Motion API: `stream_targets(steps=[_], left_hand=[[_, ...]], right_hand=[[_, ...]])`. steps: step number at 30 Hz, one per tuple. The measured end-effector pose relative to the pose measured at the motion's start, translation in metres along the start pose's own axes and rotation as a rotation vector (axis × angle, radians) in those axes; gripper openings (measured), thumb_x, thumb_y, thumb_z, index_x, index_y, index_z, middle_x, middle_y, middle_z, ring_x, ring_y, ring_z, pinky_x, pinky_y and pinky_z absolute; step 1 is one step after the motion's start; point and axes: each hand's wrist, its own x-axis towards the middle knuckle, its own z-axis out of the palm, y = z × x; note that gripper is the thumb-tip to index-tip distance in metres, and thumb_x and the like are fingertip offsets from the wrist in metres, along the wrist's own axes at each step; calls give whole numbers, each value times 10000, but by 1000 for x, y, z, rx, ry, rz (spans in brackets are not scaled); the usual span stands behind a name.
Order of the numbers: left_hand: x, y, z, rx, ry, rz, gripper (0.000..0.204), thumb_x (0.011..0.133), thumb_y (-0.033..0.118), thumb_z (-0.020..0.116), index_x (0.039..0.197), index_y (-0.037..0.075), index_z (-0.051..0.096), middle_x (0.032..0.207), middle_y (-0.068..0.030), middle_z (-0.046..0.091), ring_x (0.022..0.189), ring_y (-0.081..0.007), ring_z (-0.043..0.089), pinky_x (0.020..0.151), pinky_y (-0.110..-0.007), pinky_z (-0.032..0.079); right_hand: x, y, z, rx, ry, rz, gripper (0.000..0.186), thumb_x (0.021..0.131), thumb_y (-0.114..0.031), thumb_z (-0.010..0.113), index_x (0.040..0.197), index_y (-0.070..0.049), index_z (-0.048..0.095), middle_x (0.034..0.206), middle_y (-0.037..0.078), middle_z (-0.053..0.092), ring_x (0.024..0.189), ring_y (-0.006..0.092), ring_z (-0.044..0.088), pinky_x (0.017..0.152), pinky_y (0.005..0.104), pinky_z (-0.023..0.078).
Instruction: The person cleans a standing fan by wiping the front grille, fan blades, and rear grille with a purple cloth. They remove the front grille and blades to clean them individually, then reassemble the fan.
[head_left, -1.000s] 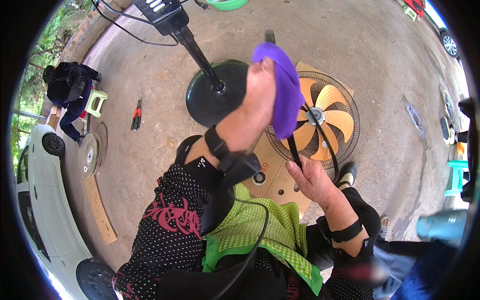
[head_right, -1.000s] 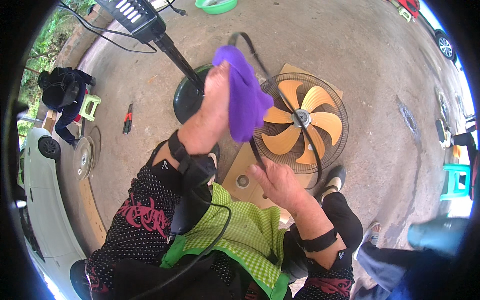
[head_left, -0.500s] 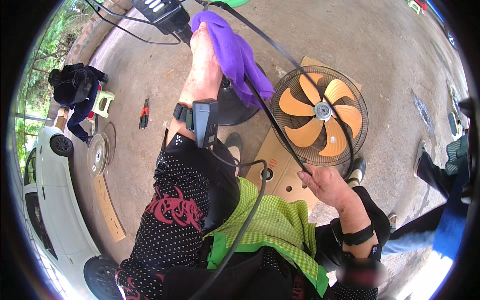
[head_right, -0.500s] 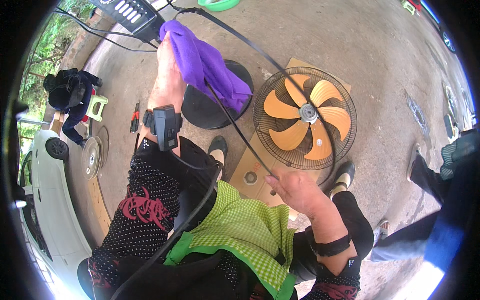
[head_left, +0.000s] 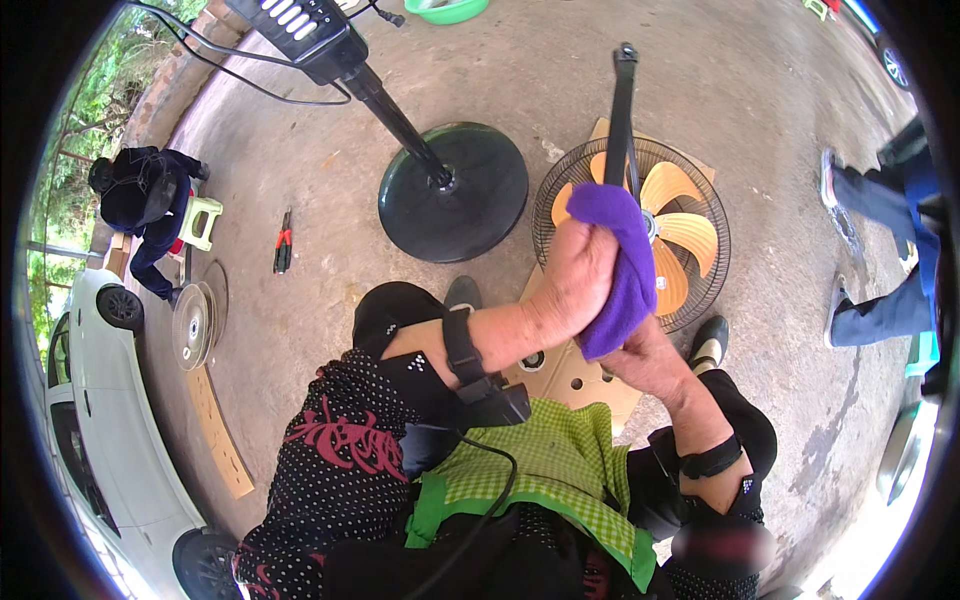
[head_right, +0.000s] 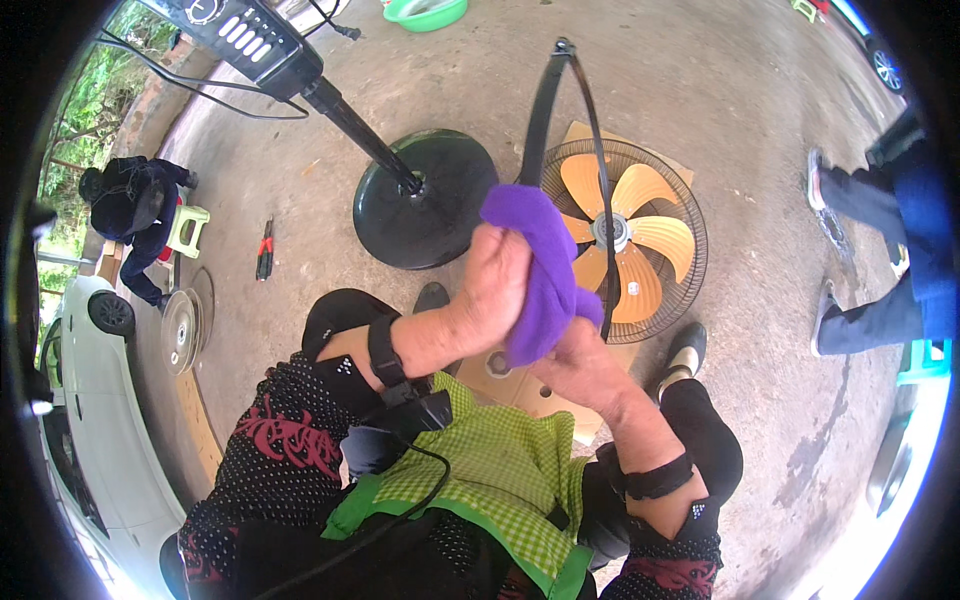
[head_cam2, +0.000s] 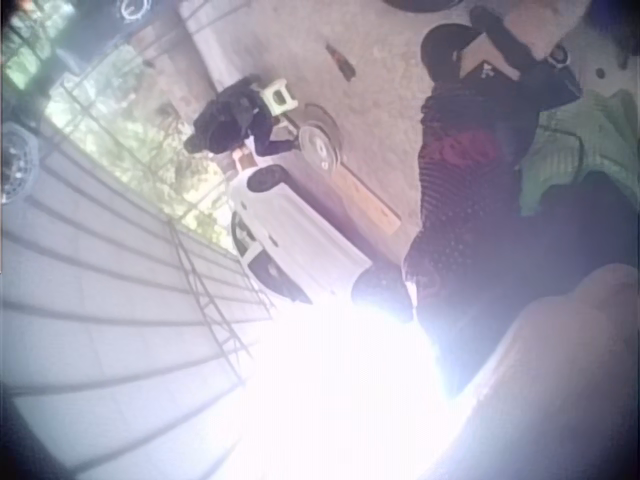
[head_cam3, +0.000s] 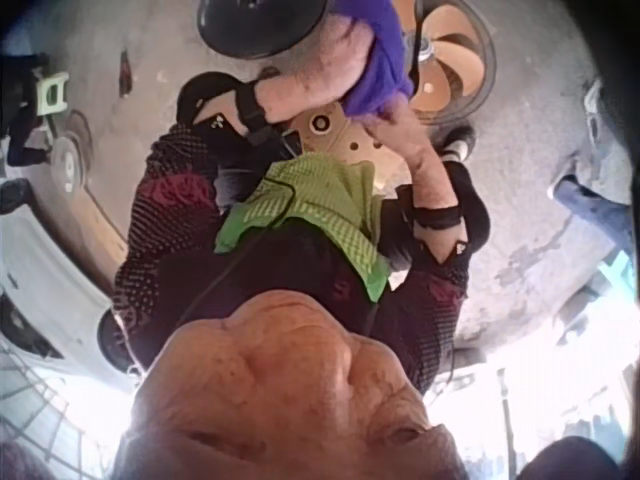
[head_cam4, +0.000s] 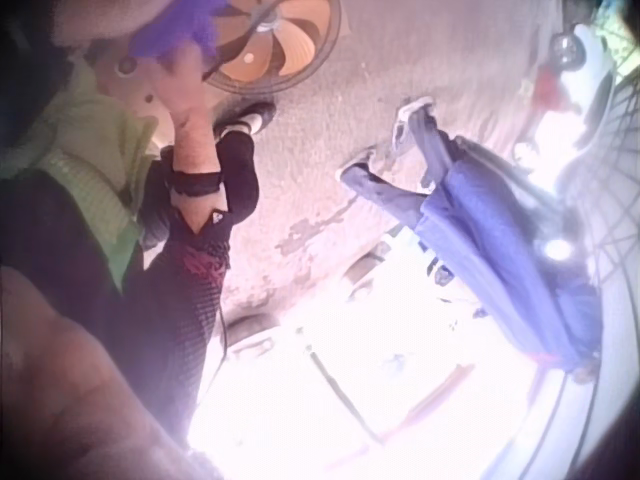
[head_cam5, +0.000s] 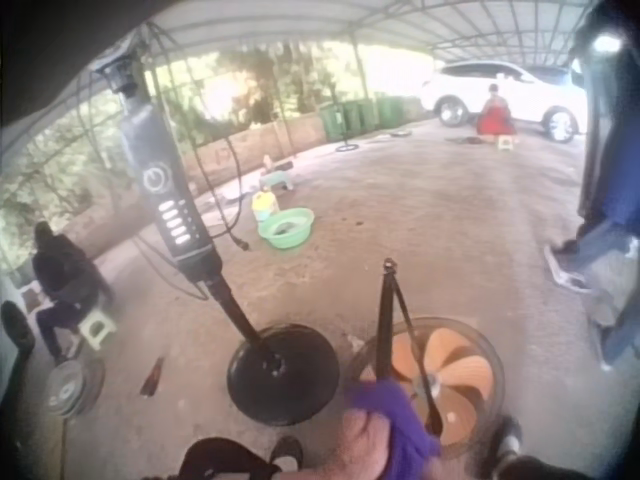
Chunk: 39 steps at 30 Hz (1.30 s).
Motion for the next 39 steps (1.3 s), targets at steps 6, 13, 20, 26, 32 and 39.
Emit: stream_targets(steps=[6,13,20,26,32,39], left_hand=[[12,12,1,-116,28,-32,357,1071,321,409,951,35,586,776,-30,623,674,-110,608,595,-259,502],[55,22,-25,43,160,5,387,1048,363,426,959,30,601,809,-80,642,687,-186,635,626,-341,533],[106,35,-86,-40,445,202,362,1018,360,512,1060,4,558,891,-111,635,757,-244,644,669,-395,551],[111,45,-103,-224,375,154,401,969,420,602,1069,34,555,902,-86,621,754,-223,633,655,-394,556],[94,48,-97,-140,293,97,495,969,476,539,1146,14,548,1000,-143,630,861,-280,648,749,-449,559],[58,55,-78,166,210,97,729,873,703,548,1132,22,566,974,-110,637,838,-227,647,735,-384,551]], right_hand=[[5,-10,18,-251,193,-303,254,887,-150,681,1107,-47,608,772,97,644,709,248,651,681,351,529],[-1,-23,16,-377,165,-23,272,916,-275,658,988,-31,563,746,175,631,717,354,655,651,432,516],[-10,-14,16,-549,124,-32,331,925,-339,617,870,-27,520,676,219,624,711,427,638,644,501,505],[-8,-12,13,-507,136,-85,317,925,-330,622,875,-32,526,680,213,625,714,412,640,628,488,502],[-8,-6,9,-685,136,-112,348,966,-376,585,872,-46,529,656,178,600,675,405,629,593,468,504],[-4,-7,3,-817,36,-76,353,987,-413,502,954,-67,568,673,155,656,699,366,671,655,483,519]])
